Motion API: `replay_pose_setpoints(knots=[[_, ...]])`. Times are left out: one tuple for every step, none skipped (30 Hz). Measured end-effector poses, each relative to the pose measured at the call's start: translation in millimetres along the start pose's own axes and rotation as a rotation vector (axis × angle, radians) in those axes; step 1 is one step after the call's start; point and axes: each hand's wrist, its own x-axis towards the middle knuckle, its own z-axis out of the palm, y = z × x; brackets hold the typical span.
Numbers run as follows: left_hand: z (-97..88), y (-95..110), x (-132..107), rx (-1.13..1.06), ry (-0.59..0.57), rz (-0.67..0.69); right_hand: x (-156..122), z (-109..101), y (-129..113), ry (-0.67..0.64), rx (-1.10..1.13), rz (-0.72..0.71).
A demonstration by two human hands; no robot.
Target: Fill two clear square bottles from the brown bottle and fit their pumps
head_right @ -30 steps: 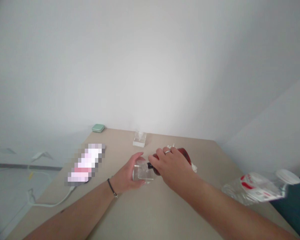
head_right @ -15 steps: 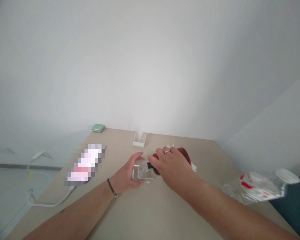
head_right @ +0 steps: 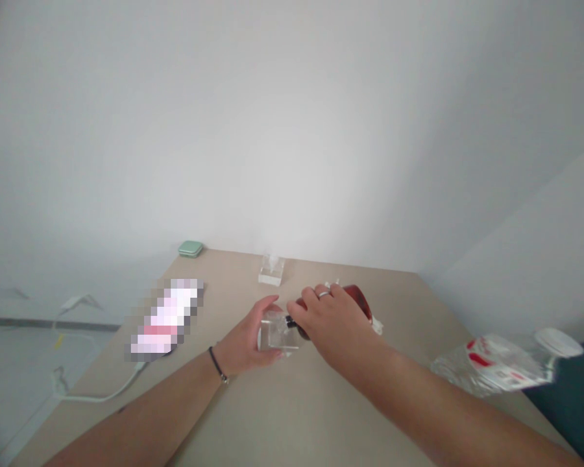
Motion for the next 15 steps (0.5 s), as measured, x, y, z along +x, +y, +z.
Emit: replay_pose_setpoints(knots=[[-0.2, 0.3, 0.1, 0.002, 0.0, -0.005, 0.3, -0.4, -0.1, -0.001, 0.002, -0.004], [-0.3, 0.6, 0.1, 0.005, -0.001, -0.01, 0.6, -0.9, -0.1, 0.0, 0.003, -0.006], [-0.4, 1.0, 0.2, 0.007, -0.001, -0.014, 0.8, -1.3, -0.2, -0.001, 0.001, -0.005], [-0.5, 1.4, 0.3, 0.007, 0.0, -0.016, 1.0, -1.8, -0.3, -0.001, -0.002, -0.003], [-0.5, 1.8, 0.4, 0.006, 0.001, -0.015, 1.2, -2.5, -0.4, -0.001, -0.006, 0.0], [-0.6, 2.2, 0.6, 0.003, 0.002, -0.015, 1.3, -3.4, -0.5, -0.001, -0.009, 0.002], [-0.6, 2.4, 0.7, -0.001, 0.001, -0.014, 1.4, -4.5, -0.6, -0.004, -0.012, 0.001], [-0.6, 2.5, 0.8, -0.004, 0.0, -0.014, 1.5, -5.8, -0.8, -0.009, -0.014, -0.002], [-0.6, 2.3, 0.8, -0.007, -0.002, -0.015, 1.8, -7.2, -0.9, -0.014, -0.016, -0.006], [-0.7, 2.1, 0.8, -0.009, -0.005, -0.015, 2.1, -8.7, -1.0, -0.02, -0.018, -0.009], [-0.7, 1.6, 0.7, -0.011, -0.007, -0.015, 2.5, -10.1, -1.2, -0.027, -0.021, -0.01], [-0.6, 1.1, 0.6, -0.012, -0.008, -0.013, 3.1, -11.4, -1.3, -0.033, -0.025, -0.01], [-0.6, 0.6, 0.5, -0.014, -0.008, -0.011, 3.7, -12.6, -1.4, -0.038, -0.029, -0.011], [-0.5, 0.2, 0.4, -0.014, -0.008, -0.011, 4.4, -13.9, -1.5, -0.044, -0.033, -0.015], [-0.4, -0.1, 0.3, -0.014, -0.008, -0.013, 5.2, -15.1, -1.6, -0.05, -0.038, -0.018]])
